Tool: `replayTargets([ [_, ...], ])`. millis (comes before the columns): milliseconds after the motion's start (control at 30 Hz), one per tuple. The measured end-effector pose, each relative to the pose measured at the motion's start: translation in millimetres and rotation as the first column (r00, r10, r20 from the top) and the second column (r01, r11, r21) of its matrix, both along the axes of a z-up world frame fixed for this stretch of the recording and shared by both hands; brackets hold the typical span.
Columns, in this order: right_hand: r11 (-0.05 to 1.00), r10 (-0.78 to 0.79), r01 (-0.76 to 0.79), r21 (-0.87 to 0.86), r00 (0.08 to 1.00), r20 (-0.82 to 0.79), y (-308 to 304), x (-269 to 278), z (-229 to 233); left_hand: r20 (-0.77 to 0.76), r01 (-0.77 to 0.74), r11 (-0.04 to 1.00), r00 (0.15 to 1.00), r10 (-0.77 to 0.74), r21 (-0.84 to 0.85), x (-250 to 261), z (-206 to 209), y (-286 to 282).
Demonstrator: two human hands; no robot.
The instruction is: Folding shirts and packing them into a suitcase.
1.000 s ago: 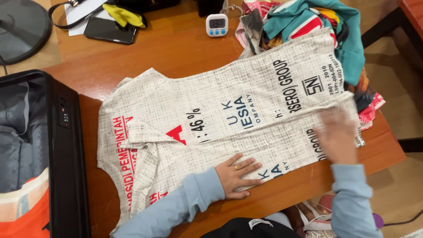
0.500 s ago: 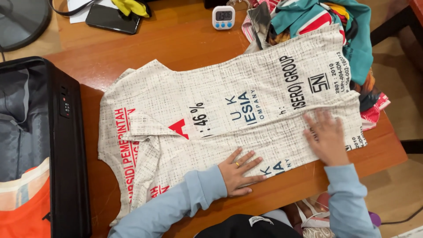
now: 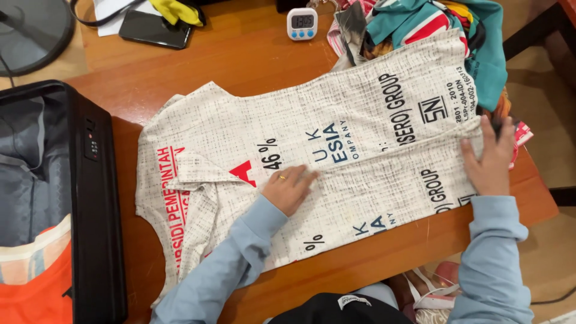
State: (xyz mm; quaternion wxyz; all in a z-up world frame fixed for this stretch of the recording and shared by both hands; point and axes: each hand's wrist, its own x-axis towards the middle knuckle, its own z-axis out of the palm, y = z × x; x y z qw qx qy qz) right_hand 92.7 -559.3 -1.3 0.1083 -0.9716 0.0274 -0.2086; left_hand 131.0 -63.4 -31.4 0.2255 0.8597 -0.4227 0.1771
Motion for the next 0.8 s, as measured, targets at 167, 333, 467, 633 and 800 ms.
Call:
replayTargets([
  [167, 0.999, 0.008, -0.014, 0.037, 0.986, 0.165, -22, -10, 16, -0.343, -0.090, 0.991, 0.932, 0.119, 0.098, 17, 0, 33],
  [333, 0.822, 0.082, -0.059, 0.567, 0.996, -0.016, -89, -32, 23, -0.711, 0.194, 0.977, 0.699, -0.077, 0.085, 25, -2, 57],
  [467, 0.359, 0.094, -0.108, 0.927, 0.992, 0.079, -95, -7, 26, -0.756, 0.027, 0.971, 0.633, 0.168, 0.239, 31, 19, 55],
  [633, 0.455, 0.036, 0.134, 0.880, 0.985, -0.169, -104, 16, -16, -0.341, -0.208, 0.922, 0.884, 0.320, 0.326, 0, -6, 37],
  [800, 0.406, 0.129, 0.168, 0.898, 0.963, -0.238, -95, -24, 15, -0.128, -0.206, 0.915, 0.956, 0.264, 0.347, -52, 32, 21],
])
